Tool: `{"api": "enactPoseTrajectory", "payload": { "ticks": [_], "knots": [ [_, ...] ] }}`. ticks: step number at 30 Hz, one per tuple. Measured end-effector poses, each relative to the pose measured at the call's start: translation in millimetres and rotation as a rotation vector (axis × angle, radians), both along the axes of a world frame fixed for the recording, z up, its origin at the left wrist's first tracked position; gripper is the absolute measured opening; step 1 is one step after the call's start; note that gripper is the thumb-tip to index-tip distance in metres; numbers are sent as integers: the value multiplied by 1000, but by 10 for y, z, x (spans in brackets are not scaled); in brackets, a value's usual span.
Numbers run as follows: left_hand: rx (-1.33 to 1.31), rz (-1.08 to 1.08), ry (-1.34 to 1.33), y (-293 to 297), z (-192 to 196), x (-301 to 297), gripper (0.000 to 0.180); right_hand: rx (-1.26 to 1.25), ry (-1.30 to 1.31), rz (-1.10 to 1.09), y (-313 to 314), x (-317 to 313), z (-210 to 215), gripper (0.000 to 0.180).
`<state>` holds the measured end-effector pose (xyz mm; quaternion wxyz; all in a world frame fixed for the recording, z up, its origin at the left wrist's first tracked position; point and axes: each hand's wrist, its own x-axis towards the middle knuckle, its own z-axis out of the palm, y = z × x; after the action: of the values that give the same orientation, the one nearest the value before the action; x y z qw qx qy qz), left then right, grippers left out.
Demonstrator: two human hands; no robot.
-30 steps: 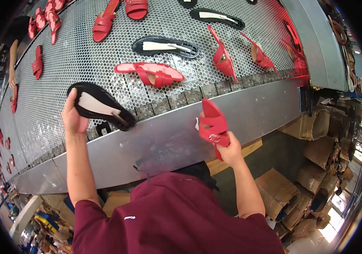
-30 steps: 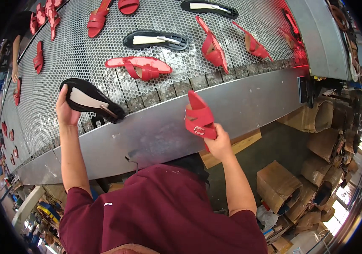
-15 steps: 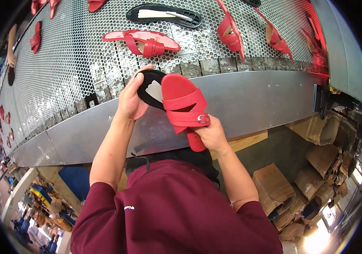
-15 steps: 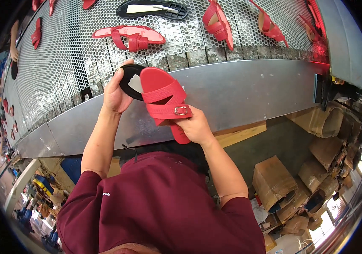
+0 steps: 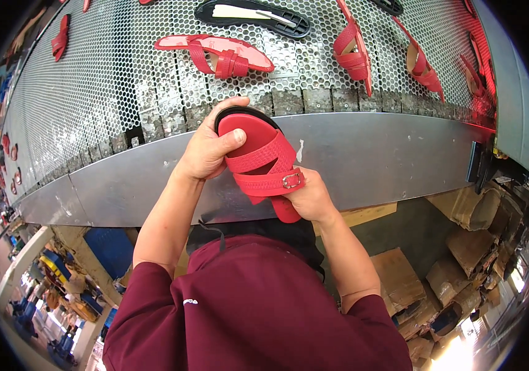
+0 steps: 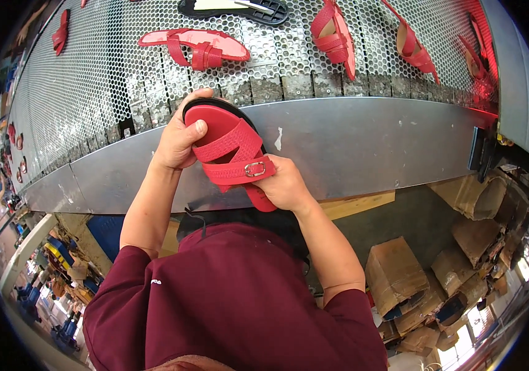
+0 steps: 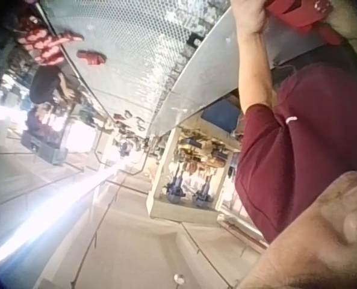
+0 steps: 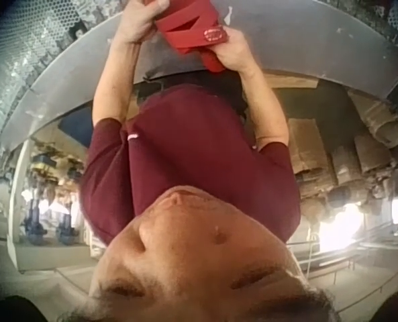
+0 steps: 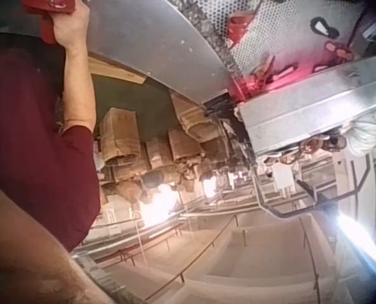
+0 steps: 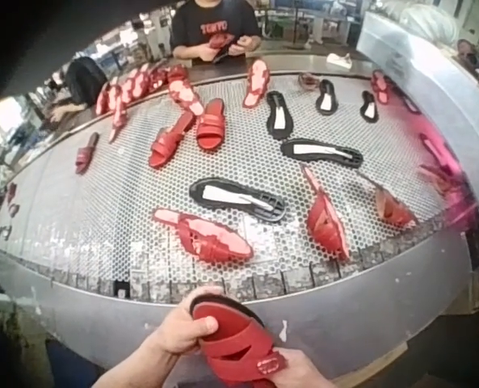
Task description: Assembling red sandals by attaching the upper straps to the soles on a conveyor belt in a factory setting.
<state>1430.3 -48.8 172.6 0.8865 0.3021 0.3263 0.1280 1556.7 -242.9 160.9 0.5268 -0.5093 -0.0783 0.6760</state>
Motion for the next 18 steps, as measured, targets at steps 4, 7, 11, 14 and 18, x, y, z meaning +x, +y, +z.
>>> {"api": "enactPoseTrajectory", "payload": {
  "ticks": [4,7,11,14,18],
  "knots": [
    [6,4,11,-47,19,57,55,16,10,3,-24,37,-9,21],
    [-12,12,53,-72,22,72,51,-18,17,18,-31,63,-3,22],
    [3,15,61,-100,12,95,48,-10,-7,15,-45,95,-2,22],
    [-21,13,43,-116,32,121,46,8,-15,14,-50,128,11,22],
    [-44,10,60,-133,64,142,45,6,-46,30,-63,153,14,20]
  ]
}}
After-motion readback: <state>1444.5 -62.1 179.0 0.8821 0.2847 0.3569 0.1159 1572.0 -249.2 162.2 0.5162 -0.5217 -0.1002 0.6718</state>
